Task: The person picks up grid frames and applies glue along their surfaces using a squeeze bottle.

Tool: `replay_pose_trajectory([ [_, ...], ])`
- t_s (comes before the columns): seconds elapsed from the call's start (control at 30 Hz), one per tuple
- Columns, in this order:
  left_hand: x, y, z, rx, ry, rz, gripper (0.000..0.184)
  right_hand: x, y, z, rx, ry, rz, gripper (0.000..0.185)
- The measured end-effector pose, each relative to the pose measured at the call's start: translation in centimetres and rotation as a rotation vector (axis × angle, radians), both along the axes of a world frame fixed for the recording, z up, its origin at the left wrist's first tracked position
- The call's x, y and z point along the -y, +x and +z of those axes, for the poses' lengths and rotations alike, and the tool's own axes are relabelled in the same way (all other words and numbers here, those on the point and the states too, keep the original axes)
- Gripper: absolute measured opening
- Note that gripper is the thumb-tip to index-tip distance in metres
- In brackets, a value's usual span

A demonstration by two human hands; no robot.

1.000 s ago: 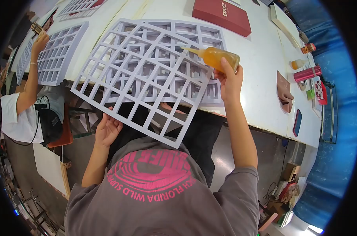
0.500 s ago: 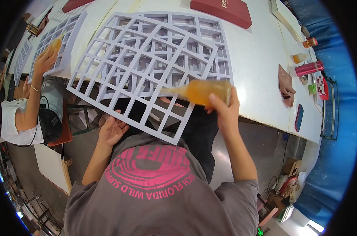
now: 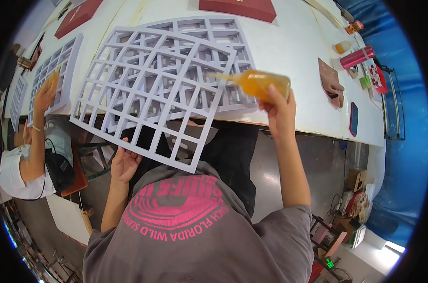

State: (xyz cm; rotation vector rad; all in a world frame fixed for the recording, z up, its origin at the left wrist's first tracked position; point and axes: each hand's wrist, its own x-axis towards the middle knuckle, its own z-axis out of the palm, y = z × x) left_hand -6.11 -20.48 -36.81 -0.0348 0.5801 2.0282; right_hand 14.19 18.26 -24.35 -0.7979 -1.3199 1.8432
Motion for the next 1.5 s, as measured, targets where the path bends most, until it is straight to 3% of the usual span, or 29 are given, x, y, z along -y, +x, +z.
replay_pose_trajectory([
  [0.1,0.0,0.1,-0.1,0.029,0.022,0.003,0.036,-4.2,-0.3,-0.4,0.035,0.088,-0.122,0.048],
  [0.3,0.1,0.2,0.0,0.031,0.028,-0.003,0.036,-6.2,-1.0,-0.9,0.100,0.128,-0.162,0.055],
  [0.53,0.1,0.2,0.2,0.045,0.017,-0.009,0.036,-2.5,2.5,-0.2,0.158,0.085,-0.001,0.035],
  [0.9,-0.1,0.0,-0.1,0.046,0.094,-0.049,0.035,7.4,8.1,-0.6,0.256,-0.192,0.214,0.053],
  [1.03,-0.1,-0.1,-0.3,0.025,0.107,-0.066,0.036,8.5,9.2,-0.6,0.265,-0.345,0.314,0.048],
  [1.13,-0.2,-0.1,-0.2,0.029,0.095,-0.064,0.037,7.1,9.4,-1.0,0.139,-0.441,0.231,0.043],
  [1.27,-0.2,-0.1,0.1,0.016,0.060,-0.051,0.038,5.2,7.3,0.0,0.088,-0.193,0.045,0.039],
  [1.37,0.1,-0.3,0.5,0.026,0.045,-0.023,0.038,5.4,5.9,0.8,0.195,0.005,-0.067,0.042],
  [1.5,0.7,-0.6,0.7,0.071,0.029,0.028,0.036,5.4,7.2,0.2,0.238,0.035,0.062,0.049],
])
